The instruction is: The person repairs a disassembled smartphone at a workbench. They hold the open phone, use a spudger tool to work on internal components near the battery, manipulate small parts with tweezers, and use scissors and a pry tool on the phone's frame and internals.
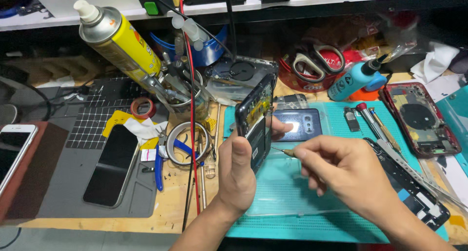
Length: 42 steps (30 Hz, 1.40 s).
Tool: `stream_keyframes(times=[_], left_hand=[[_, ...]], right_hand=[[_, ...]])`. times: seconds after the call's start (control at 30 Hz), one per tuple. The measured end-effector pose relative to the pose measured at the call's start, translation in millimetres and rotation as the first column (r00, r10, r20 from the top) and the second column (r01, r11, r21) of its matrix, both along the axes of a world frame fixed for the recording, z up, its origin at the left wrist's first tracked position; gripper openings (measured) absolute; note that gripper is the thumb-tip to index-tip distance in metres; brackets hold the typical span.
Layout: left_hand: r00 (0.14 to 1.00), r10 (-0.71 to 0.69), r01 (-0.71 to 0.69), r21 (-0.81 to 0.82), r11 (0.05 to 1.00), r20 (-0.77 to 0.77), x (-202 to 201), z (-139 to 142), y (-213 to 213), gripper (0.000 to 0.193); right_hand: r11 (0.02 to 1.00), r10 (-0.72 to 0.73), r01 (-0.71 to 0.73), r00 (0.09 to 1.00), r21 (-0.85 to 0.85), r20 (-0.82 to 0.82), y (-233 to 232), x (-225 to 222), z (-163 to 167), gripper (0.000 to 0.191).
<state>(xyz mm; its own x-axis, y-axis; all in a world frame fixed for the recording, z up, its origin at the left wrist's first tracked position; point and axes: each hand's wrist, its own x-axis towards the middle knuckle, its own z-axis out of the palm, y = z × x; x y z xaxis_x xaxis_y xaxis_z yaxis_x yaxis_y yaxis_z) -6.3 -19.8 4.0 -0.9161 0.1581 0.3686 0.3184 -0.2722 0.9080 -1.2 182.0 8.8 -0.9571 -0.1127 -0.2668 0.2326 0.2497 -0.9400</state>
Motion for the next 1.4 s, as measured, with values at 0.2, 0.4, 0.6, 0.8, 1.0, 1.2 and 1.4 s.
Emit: stream_keyframes(times=[0.2,0.4,0.6,0.8,1.0,1.2,1.4], left_hand=[[1.0,0.0,0.0,0.007,1.0,-0.008,-1.9,-0.8,0.8,0.093],[1.0,-0.009,0.008,0.018,1.0,0.027,-4.3,-3.9,2.7,0.092],[0.997,-0.054,0.048,0.106,0.993,0.053,-5.7,-4.7,3.6,0.089],[0.995,-0.072,0.06,0.153,0.986,0.073,-5.2,-4.4,4.1,0.087],[1.0,-0.021,0.02,0.071,0.997,0.008,-3.7,-1.7,2.8,0.086],[1.0,-0.003,0.003,0.016,1.0,-0.006,-2.6,1.7,0.3,0.087],[1.0,0.007,-0.007,-0.034,0.999,-0.006,-1.8,2.2,-1.5,0.088]], right_hand=[[0.994,0.028,-0.023,0.998,-0.103,0.055,6.7,0.2,-9.8,0.026],[0.995,-0.013,0.018,0.998,-0.096,0.055,7.6,-1.8,-4.0,0.023],[0.989,0.02,-0.021,1.0,-0.148,-0.006,6.7,-0.7,-0.7,0.032],[0.962,0.042,-0.078,0.99,-0.264,-0.137,6.4,1.5,-3.3,0.042],[0.997,-0.018,0.004,0.984,-0.08,-0.18,5.9,1.2,-2.0,0.039],[0.991,0.101,-0.057,0.908,0.12,-0.406,7.3,2.0,-2.5,0.035],[0.995,0.079,-0.091,0.975,-0.048,-0.21,9.8,-2.6,-3.8,0.03]])
